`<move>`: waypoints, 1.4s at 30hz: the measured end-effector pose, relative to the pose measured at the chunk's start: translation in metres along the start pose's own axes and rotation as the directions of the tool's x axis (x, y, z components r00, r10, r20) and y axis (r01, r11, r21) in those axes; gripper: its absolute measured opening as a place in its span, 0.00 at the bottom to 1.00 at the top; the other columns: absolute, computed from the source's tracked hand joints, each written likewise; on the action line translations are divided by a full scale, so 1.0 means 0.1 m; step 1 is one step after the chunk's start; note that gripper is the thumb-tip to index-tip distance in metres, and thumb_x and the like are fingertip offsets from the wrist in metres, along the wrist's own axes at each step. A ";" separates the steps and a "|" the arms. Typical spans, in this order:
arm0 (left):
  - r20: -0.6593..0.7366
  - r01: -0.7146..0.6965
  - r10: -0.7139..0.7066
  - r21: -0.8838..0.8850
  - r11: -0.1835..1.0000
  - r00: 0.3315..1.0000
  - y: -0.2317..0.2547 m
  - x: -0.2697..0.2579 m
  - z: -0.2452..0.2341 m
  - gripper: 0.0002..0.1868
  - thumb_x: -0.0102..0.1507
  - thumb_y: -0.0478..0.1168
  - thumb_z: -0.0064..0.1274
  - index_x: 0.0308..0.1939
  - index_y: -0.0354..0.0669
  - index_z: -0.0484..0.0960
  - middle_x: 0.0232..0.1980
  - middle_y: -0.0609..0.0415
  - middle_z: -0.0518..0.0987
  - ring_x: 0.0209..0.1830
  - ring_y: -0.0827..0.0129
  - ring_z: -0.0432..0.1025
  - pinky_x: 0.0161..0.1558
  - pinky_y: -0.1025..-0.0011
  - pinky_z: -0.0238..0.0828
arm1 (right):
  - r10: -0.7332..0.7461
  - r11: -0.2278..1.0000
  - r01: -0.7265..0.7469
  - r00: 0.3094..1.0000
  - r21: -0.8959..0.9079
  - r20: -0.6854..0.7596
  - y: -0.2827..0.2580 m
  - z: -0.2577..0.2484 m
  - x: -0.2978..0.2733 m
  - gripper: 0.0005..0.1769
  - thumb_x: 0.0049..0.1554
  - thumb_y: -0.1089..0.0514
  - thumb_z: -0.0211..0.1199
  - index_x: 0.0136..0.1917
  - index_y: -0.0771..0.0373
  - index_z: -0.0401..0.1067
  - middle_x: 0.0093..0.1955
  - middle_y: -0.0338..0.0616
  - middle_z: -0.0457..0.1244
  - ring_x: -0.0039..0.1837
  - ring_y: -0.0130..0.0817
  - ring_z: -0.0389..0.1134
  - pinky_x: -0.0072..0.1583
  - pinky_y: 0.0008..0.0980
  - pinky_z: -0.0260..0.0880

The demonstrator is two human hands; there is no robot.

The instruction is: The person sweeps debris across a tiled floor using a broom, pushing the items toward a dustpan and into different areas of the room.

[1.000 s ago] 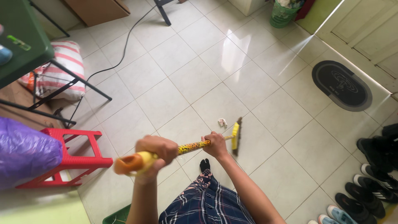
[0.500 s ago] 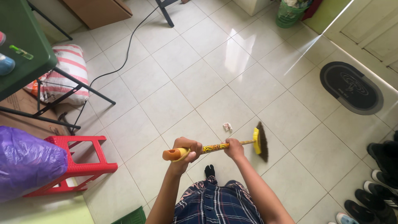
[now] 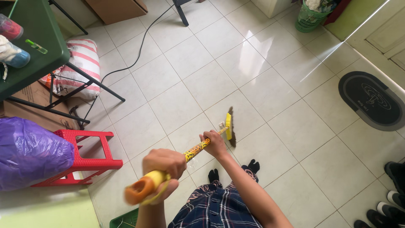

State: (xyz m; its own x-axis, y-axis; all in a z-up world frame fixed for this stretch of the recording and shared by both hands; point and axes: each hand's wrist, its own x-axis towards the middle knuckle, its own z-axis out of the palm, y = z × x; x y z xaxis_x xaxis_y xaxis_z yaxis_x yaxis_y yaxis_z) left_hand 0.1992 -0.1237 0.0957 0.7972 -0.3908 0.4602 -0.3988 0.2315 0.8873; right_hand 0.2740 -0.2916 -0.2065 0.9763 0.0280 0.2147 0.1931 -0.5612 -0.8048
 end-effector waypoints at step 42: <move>-0.036 0.127 -0.137 -0.195 0.973 0.990 -1.74 1.74 2.27 0.13 0.56 0.35 0.48 0.20 0.42 0.63 0.21 0.53 0.71 0.20 0.72 0.65 0.25 0.72 0.58 | 0.079 0.983 -0.068 0.995 -0.172 0.055 2.42 -2.87 0.37 0.18 0.57 0.53 0.63 0.29 0.65 0.72 0.31 0.58 0.63 0.37 0.59 0.65 0.41 0.51 0.65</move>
State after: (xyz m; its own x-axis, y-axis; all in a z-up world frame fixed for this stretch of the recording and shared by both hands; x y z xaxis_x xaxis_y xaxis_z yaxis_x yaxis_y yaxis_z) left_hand 0.3046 -0.4341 0.0277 0.8601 -0.3861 0.3334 -0.1984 0.3488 0.9159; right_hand 0.3293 -0.6637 -0.2350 0.9923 0.0294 0.1199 0.1065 -0.6959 -0.7102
